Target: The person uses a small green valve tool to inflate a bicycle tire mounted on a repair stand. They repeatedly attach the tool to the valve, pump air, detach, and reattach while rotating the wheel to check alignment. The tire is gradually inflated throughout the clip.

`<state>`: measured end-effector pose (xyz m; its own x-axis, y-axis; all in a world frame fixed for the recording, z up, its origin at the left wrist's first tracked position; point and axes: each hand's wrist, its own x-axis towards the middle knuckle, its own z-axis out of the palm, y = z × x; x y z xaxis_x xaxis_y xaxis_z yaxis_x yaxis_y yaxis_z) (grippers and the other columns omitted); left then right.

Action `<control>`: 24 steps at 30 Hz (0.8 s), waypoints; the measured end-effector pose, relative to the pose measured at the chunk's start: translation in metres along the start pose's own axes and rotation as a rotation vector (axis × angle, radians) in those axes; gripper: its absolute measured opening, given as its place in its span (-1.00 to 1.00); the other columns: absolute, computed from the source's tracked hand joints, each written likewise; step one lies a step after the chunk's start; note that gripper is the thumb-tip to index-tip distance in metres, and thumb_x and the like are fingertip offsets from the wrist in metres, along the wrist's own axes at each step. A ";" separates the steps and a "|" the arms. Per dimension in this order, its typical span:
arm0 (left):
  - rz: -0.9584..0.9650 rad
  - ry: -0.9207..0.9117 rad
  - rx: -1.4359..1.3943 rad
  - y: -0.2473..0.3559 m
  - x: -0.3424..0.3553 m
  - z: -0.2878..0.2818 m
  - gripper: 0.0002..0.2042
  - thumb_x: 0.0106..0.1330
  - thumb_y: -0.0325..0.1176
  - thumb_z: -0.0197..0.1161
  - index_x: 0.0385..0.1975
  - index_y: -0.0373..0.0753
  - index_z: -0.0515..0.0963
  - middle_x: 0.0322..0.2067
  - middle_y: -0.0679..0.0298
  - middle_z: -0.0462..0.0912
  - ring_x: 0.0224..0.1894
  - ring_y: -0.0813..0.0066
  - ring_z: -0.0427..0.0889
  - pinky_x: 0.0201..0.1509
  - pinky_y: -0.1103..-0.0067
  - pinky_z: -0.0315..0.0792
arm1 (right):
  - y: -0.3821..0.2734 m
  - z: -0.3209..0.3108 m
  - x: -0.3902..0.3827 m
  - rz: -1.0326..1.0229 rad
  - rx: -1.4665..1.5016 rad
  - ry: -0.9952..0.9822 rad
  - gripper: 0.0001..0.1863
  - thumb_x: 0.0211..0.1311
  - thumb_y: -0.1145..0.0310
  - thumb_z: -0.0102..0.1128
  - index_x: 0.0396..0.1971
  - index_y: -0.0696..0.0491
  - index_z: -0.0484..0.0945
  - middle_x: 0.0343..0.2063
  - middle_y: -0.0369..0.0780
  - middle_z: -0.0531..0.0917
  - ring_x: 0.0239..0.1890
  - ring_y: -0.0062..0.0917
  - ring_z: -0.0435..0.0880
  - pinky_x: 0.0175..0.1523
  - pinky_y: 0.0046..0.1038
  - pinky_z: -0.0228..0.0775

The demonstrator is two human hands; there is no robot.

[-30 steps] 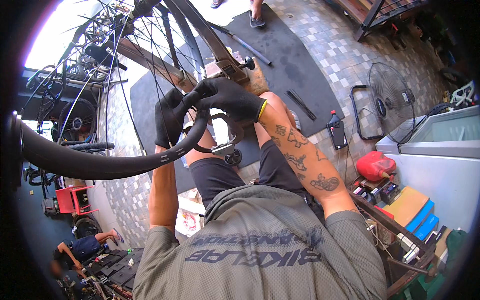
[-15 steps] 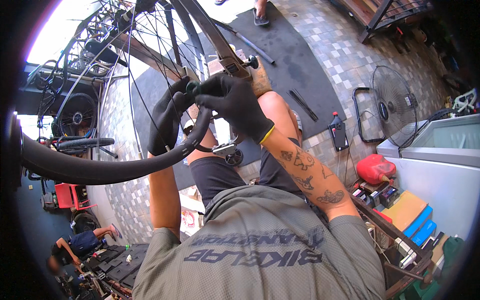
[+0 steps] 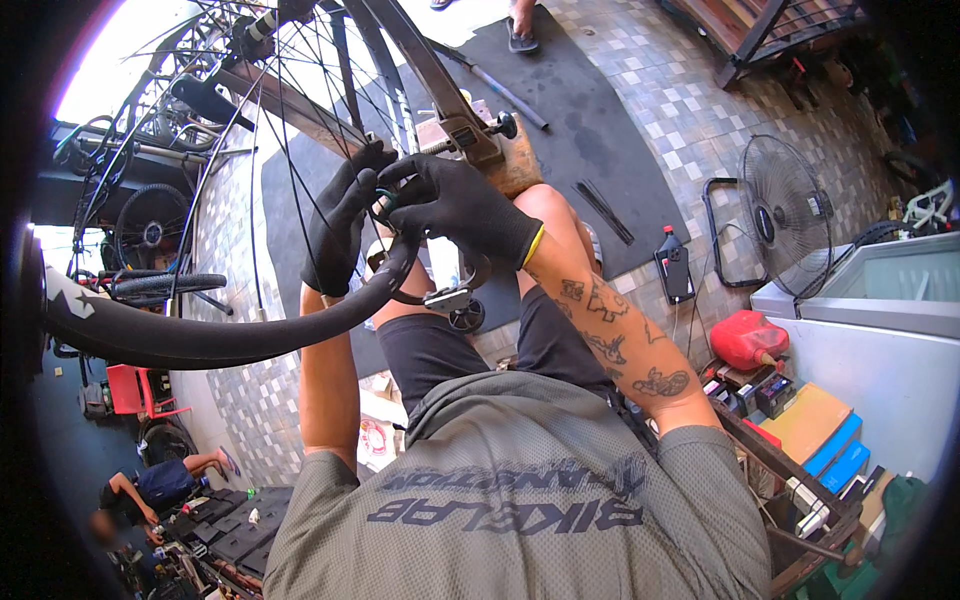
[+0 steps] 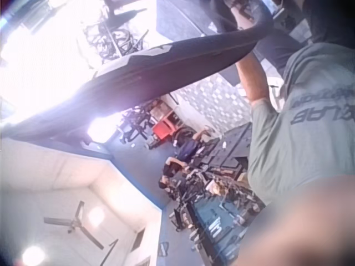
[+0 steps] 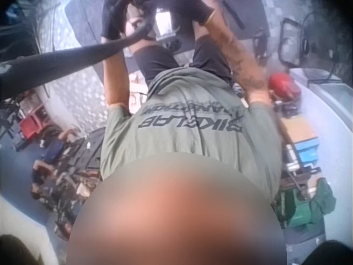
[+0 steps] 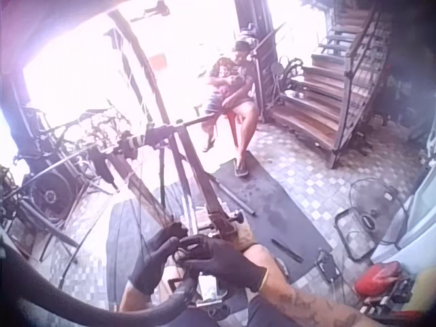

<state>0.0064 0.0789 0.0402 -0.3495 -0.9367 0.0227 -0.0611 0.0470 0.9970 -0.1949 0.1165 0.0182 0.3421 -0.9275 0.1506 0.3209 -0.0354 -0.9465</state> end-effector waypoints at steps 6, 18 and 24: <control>0.061 0.069 0.027 -0.012 0.004 -0.004 -0.49 0.47 -0.17 0.28 0.23 -0.45 0.45 -0.05 0.13 0.65 -0.01 0.38 0.62 0.13 0.47 0.46 | 0.012 -0.003 0.010 0.013 -0.094 0.041 -0.56 0.26 0.40 0.37 0.09 0.25 0.53 -0.22 -0.13 0.76 -0.20 -0.60 0.76 -0.14 -0.54 0.61; -0.029 -0.318 0.001 -0.021 -0.004 -0.033 -0.60 0.48 -0.24 0.28 0.18 -0.36 0.52 -0.05 0.22 0.68 -0.01 0.50 0.61 0.12 0.55 0.48 | 0.035 -0.010 0.022 0.159 0.139 -0.033 -0.59 0.24 0.44 0.34 0.06 0.19 0.49 -0.16 -0.21 0.70 -0.07 -0.61 0.69 0.05 -0.53 0.52; 0.014 -0.312 0.041 -0.020 0.004 -0.029 -0.70 0.43 -0.26 0.33 -0.02 -0.36 0.57 -0.18 0.29 0.66 -0.09 0.53 0.58 0.06 0.54 0.45 | 0.027 -0.016 0.014 0.167 0.169 -0.105 -0.48 0.21 0.43 0.33 0.15 0.23 0.42 -0.07 -0.15 0.66 -0.01 -0.54 0.66 0.14 -0.49 0.51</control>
<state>0.0334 0.0645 0.0226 -0.6204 -0.7843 0.0064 -0.0895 0.0789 0.9929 -0.1959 0.0962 -0.0101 0.4896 -0.8713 0.0333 0.3922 0.1860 -0.9009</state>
